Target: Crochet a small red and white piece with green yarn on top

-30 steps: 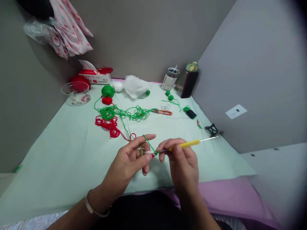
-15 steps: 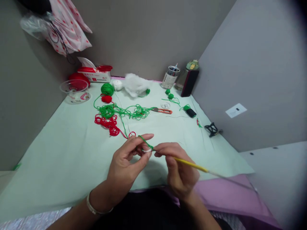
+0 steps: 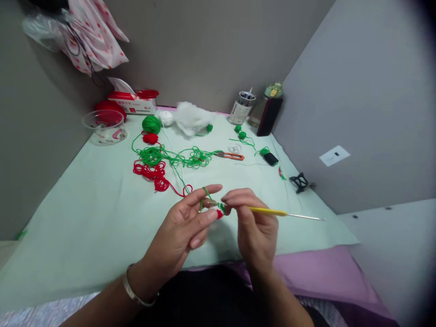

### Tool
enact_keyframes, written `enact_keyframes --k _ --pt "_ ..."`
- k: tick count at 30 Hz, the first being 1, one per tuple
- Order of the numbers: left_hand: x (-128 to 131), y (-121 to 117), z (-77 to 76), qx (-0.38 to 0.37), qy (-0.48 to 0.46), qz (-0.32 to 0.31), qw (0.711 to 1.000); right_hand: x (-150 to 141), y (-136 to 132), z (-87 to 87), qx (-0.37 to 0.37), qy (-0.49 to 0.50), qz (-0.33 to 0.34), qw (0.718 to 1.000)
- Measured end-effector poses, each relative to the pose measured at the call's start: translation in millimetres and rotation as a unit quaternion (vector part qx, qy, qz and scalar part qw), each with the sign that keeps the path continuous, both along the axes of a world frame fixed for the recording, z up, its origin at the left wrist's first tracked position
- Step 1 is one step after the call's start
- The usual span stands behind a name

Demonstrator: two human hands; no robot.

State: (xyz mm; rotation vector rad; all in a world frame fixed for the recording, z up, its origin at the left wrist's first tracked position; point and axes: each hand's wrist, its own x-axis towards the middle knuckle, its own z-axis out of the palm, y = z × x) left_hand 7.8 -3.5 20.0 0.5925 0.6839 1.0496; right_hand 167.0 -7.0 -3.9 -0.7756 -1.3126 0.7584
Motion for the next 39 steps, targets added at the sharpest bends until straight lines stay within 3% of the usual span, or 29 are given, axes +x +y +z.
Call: enact_keyframes --k 4,7,9,13,16,21,26,39 --pt "5.1 -2.6 -6.2 0.028 0.028 0.024 0.999 -3.6 -2.9 -2.0 0.014 -0.076 -0.039 0.996" --pt "5.5 -0.9 -9.3 0.002 0.003 0.023 1.0 -4.2 -9.4 -5.3 0.101 -0.223 -0.114 0.963" --pt "3.1 1.8 -9.0 -0.037 -0.033 -0.002 0.999 -3.2 -11.4 -6.5 0.133 -0.261 -0.132 0.947" --pt "-3.3 6.5 -4.5 -0.065 -0.072 -0.006 0.995 -1.1 -6.7 -3.9 0.042 -0.081 -0.092 0.992" --pt "-2.5 5.6 -2.7 -0.033 -0.051 0.004 0.998 -1.9 -0.9 -1.7 -0.023 0.008 -0.017 1.0" --pt "1.2 1.5 -6.0 -0.001 0.024 0.022 0.999 0.4 3.2 -3.2 -0.065 0.016 0.023 0.997" --pt "-1.9 0.9 -5.5 -0.003 0.037 0.018 0.999 4.9 1.4 -2.6 -0.06 0.035 0.033 0.997" --pt "-0.8 1.6 -5.0 0.003 0.046 0.013 0.999 6.3 -4.3 1.5 -0.028 0.009 -0.016 0.999"
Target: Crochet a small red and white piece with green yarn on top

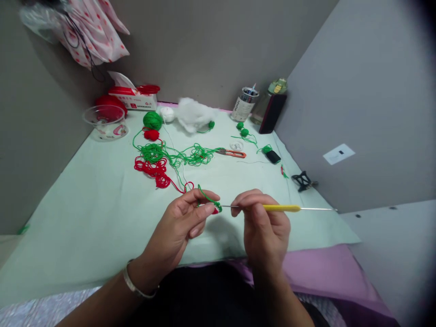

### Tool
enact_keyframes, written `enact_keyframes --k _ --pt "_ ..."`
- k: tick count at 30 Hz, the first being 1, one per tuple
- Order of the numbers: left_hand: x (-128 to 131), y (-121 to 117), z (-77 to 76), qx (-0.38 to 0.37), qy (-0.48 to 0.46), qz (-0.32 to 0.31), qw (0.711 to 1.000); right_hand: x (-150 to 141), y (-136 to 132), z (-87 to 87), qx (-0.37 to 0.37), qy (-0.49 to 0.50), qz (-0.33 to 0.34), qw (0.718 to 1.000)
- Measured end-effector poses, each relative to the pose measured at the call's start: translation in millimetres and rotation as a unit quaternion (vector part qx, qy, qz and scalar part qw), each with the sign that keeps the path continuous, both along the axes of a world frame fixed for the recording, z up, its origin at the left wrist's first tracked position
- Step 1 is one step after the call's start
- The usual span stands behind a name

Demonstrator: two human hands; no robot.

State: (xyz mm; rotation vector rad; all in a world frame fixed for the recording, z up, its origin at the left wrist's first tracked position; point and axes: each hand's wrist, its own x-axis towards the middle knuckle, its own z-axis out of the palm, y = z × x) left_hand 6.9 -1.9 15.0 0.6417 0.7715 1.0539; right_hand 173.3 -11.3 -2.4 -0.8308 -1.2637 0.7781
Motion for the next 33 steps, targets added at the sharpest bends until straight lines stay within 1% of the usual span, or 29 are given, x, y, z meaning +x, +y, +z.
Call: enact_keyframes --k 4,10,17,23,26,29,31,33 --pt "0.7 0.0 0.3 0.004 0.009 -0.011 1.0 -0.5 0.7 -0.7 0.004 0.01 0.006 1.0" --pt "0.6 0.7 -1.7 0.008 0.016 -0.022 1.0 -0.9 0.4 -0.5 0.0 -0.005 -0.012 1.0" --pt "-0.3 0.8 -1.8 0.005 0.009 -0.025 1.0 -0.7 0.1 -0.9 0.004 0.005 -0.005 1.0" --pt "-0.6 0.6 -3.1 0.005 0.008 -0.024 1.0 -0.9 0.0 0.9 0.008 -0.017 -0.019 1.0" --pt "-1.2 -0.6 -4.2 0.009 0.018 -0.021 1.0 -1.6 -0.4 1.0 0.014 -0.037 -0.026 0.999" --pt "-1.3 -2.2 -5.1 0.015 0.031 -0.01 0.999 -1.9 -3.1 1.0 0.037 -0.067 -0.048 0.996" --pt "-0.8 -3.0 -5.5 0.021 0.04 0.001 0.999 -1.3 -6.6 1.2 0.067 -0.111 -0.065 0.989" --pt "0.0 -3.5 -6.0 0.031 0.052 0.013 0.998 -0.3 -10.6 1.1 0.105 -0.181 -0.075 0.975"
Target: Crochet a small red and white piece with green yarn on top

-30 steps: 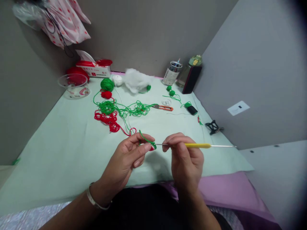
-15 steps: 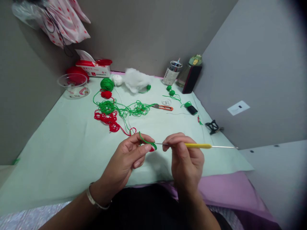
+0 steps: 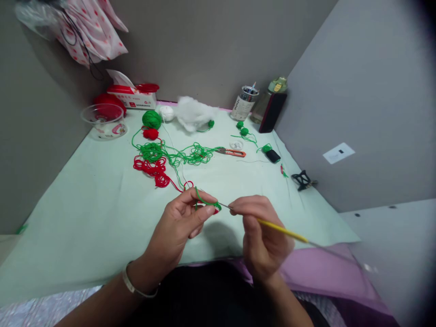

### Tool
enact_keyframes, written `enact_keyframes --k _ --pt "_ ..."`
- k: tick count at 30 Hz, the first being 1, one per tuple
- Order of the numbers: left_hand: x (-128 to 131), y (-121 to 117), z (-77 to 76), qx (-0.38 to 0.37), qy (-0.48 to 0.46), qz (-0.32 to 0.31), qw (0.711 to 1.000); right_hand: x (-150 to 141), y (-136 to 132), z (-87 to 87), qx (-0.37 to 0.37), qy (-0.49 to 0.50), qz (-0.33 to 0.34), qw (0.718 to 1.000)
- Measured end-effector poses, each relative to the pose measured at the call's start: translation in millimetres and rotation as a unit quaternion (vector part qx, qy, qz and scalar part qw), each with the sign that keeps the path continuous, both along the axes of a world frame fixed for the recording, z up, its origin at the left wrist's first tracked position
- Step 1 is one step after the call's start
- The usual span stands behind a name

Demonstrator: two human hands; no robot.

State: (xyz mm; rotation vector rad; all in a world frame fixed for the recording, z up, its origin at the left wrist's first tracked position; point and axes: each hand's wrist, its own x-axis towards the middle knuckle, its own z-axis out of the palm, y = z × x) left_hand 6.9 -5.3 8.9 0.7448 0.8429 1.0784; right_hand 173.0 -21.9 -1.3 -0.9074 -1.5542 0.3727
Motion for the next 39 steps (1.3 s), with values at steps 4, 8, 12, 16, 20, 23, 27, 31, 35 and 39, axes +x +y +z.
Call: enact_keyframes --k 4,8,12,16,20,23,27,31,35,39 --pt "1.2 0.2 -0.8 0.009 0.017 0.014 1.0 0.2 -3.4 -2.9 0.055 -0.099 -0.013 0.993" --pt "0.9 1.0 -1.2 -0.004 0.01 0.003 1.0 -2.3 -0.2 -7.8 0.075 -0.101 -0.033 0.991" --pt "0.1 1.7 -1.0 -0.033 -0.038 -0.029 0.998 -2.5 2.5 -8.6 0.069 -0.087 -0.047 0.993" --pt "-1.0 2.2 -0.3 -0.053 -0.074 -0.043 0.995 -3.1 4.7 -6.5 0.042 -0.024 -0.038 0.998" --pt "-1.8 2.5 -0.4 -0.056 -0.081 -0.033 0.995 -6.2 9.3 -5.8 0.037 0.076 -0.031 0.996" --pt "-1.2 2.8 -1.2 -0.056 -0.083 -0.025 0.995 -7.4 11.3 -5.6 0.036 0.115 -0.035 0.992" --pt "0.6 4.0 -1.4 -0.052 -0.081 -0.025 0.995 -7.5 9.9 -3.9 0.027 0.121 -0.011 0.992" --pt "1.4 4.8 -0.7 -0.045 -0.073 -0.03 0.996 -6.6 6.8 -1.6 0.013 0.094 -0.004 0.995" --pt "0.5 3.3 -1.2 -0.037 -0.068 -0.028 0.997 -3.8 2.5 -1.5 0.011 0.032 -0.01 0.999" --pt "-0.3 1.4 -0.6 -0.027 -0.056 -0.026 0.998 -3.7 0.6 -4.6 0.006 0.003 0.012 1.0"
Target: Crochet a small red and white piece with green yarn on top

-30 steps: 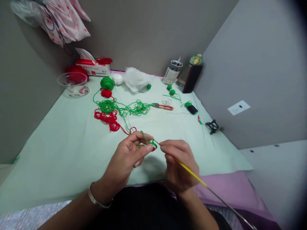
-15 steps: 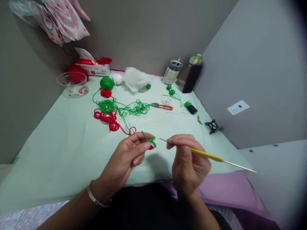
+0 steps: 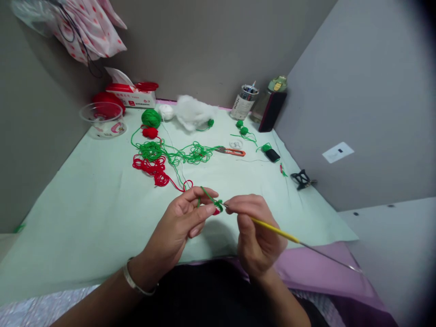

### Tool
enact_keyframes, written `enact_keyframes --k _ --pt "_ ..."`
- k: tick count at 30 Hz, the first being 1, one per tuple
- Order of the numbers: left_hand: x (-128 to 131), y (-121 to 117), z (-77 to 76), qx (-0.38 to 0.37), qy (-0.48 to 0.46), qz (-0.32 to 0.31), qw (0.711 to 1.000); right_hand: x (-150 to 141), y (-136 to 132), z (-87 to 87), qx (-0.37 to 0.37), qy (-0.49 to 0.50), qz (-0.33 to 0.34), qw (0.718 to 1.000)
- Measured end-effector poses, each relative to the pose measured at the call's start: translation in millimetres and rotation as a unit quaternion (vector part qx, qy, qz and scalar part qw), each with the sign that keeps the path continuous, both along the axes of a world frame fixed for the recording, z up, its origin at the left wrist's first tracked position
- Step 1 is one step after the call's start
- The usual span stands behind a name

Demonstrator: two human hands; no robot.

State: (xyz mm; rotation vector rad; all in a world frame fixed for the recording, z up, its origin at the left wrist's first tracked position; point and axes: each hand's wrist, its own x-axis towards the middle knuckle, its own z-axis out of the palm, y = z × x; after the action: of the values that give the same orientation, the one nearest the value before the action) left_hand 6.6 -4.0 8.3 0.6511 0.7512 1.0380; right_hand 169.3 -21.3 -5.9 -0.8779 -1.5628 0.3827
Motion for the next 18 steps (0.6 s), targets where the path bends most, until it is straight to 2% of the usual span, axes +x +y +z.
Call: enact_keyframes --k 9,11,15,18 --pt "-2.9 0.9 0.8 -0.002 0.001 -0.04 0.999 -2.6 3.6 -6.7 -0.072 0.083 0.071 0.991" --pt "-2.7 0.6 -0.2 -0.001 0.006 -0.04 0.999 -2.6 5.3 -6.9 -0.094 0.126 0.079 0.984" --pt "-2.5 0.4 -1.4 -0.002 0.016 -0.026 1.0 -4.2 10.6 -5.2 -0.17 0.255 0.122 0.944" --pt "-2.9 1.0 -1.6 0.006 0.017 -0.016 1.0 -5.1 13.7 -2.5 -0.203 0.309 0.145 0.918"
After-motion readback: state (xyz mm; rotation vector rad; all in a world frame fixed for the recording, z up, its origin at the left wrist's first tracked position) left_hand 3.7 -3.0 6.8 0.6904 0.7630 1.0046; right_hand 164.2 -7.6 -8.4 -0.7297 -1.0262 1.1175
